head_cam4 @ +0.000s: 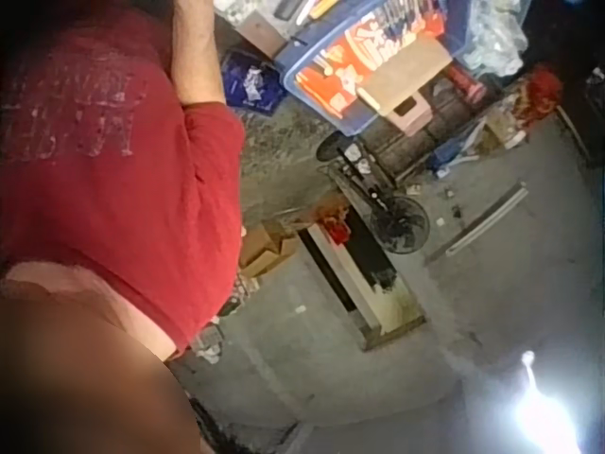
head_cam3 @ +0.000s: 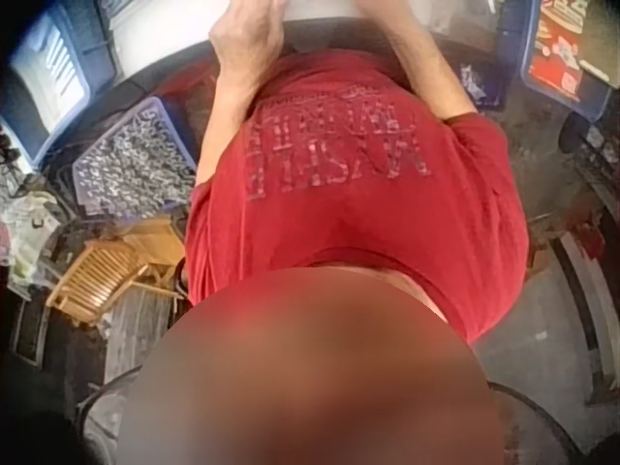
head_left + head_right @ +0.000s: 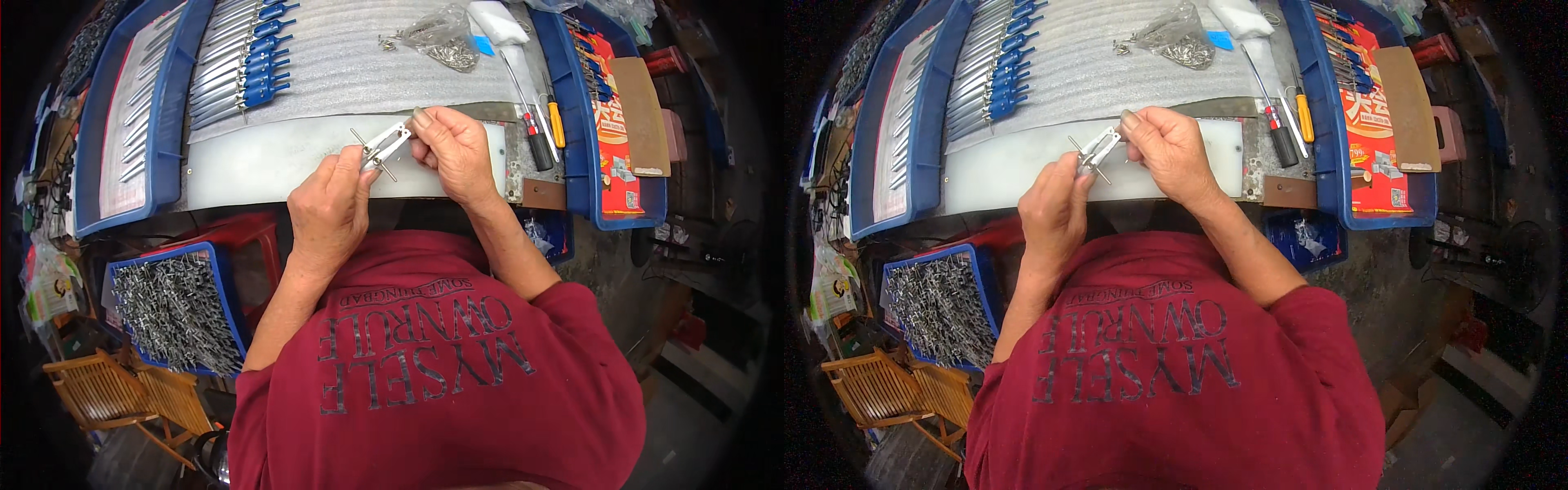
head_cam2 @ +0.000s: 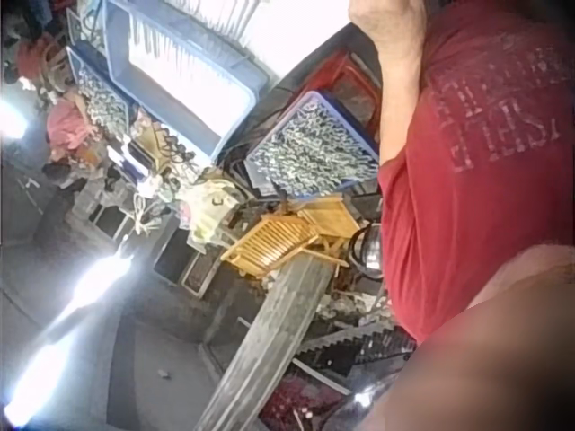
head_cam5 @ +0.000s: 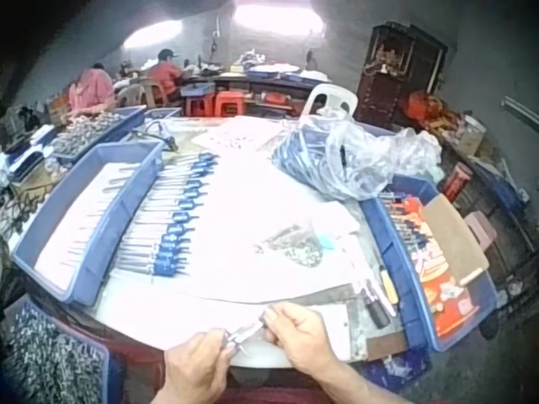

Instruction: Assembling small hand tools by inserting metal bits into handles and sliding on plastic sleeves.

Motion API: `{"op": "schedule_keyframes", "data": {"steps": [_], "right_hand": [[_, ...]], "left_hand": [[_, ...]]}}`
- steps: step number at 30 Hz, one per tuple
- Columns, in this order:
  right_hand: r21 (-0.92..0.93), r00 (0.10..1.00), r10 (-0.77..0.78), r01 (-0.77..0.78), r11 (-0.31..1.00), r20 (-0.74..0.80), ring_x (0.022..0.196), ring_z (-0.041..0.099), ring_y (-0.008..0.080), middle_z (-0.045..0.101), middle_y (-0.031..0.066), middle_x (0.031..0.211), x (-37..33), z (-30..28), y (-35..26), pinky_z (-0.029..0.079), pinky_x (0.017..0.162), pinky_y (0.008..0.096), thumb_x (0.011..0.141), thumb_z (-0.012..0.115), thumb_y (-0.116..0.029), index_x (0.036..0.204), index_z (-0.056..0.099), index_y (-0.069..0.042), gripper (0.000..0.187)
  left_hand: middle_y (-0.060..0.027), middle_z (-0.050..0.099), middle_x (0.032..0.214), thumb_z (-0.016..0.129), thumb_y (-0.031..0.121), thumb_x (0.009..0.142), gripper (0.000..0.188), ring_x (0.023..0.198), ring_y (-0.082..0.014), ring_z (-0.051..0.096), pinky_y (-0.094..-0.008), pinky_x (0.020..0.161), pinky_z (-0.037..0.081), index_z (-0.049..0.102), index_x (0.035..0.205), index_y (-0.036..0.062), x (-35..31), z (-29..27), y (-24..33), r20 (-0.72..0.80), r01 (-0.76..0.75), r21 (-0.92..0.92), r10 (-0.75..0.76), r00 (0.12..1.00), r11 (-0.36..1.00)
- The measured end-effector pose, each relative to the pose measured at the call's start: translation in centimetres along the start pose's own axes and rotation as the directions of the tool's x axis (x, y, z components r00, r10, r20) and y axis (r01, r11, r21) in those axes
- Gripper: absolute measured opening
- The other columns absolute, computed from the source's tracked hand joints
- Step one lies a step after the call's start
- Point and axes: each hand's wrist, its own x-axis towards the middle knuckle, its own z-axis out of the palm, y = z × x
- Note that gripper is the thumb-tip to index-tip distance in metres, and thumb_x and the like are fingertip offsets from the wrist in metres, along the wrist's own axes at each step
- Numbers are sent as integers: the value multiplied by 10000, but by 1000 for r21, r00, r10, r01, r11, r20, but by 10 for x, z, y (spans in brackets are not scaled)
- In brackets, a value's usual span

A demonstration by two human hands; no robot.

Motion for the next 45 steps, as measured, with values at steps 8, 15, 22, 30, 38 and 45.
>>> {"op": "schedule_keyframes", "data": {"steps": [8,15,22,30,38,45], "right_hand": [[-21,1000,-12,13,1000,21,452,319,23,459,-10,550,-2,-4,-2,243,404,160,839,484,-185,771,550,-2,206],[-80,997,-10,16,997,75,481,345,26,453,-28,566,-3,-6,-4,266,425,163,819,515,-166,750,539,-17,166],[-250,994,-82,98,963,72,539,360,17,446,-49,589,-2,-5,-4,291,466,169,790,554,-107,709,527,-19,123],[-368,975,-219,195,909,-25,511,368,42,456,-23,531,-3,2,0,319,435,216,756,564,-120,663,522,6,162],[-106,996,-50,58,993,71,481,345,26,442,-35,561,-2,-3,-3,270,426,171,815,519,-136,715,525,-14,158],[-10,998,-4,5,1000,68,448,341,22,461,-13,552,-1,-6,-1,239,392,153,824,502,-160,752,539,-13,168]], "left_hand": [[-85,456,616,582,85,733,217,482,-244,472,-330,415,364,506,931,38,-1,-1,1,22,-17,12,16,1000,1000],[-81,457,618,585,88,730,223,484,-240,478,-332,418,373,506,933,40,-1,-3,3,61,-3,45,1,998,999],[-76,462,617,593,95,719,228,492,-236,486,-330,418,375,506,924,46,0,-3,3,61,-24,64,20,998,998],[-73,461,615,598,86,708,233,496,-235,488,-326,425,375,508,917,40,1,-2,4,20,-16,81,14,1000,997],[-73,457,612,599,88,708,239,484,-235,481,-328,420,374,508,924,39,0,-3,1,43,-16,65,13,999,998],[-73,461,615,593,100,718,230,488,-232,483,-325,419,374,501,920,42,-1,-4,0,35,-31,51,29,999,998]]}}
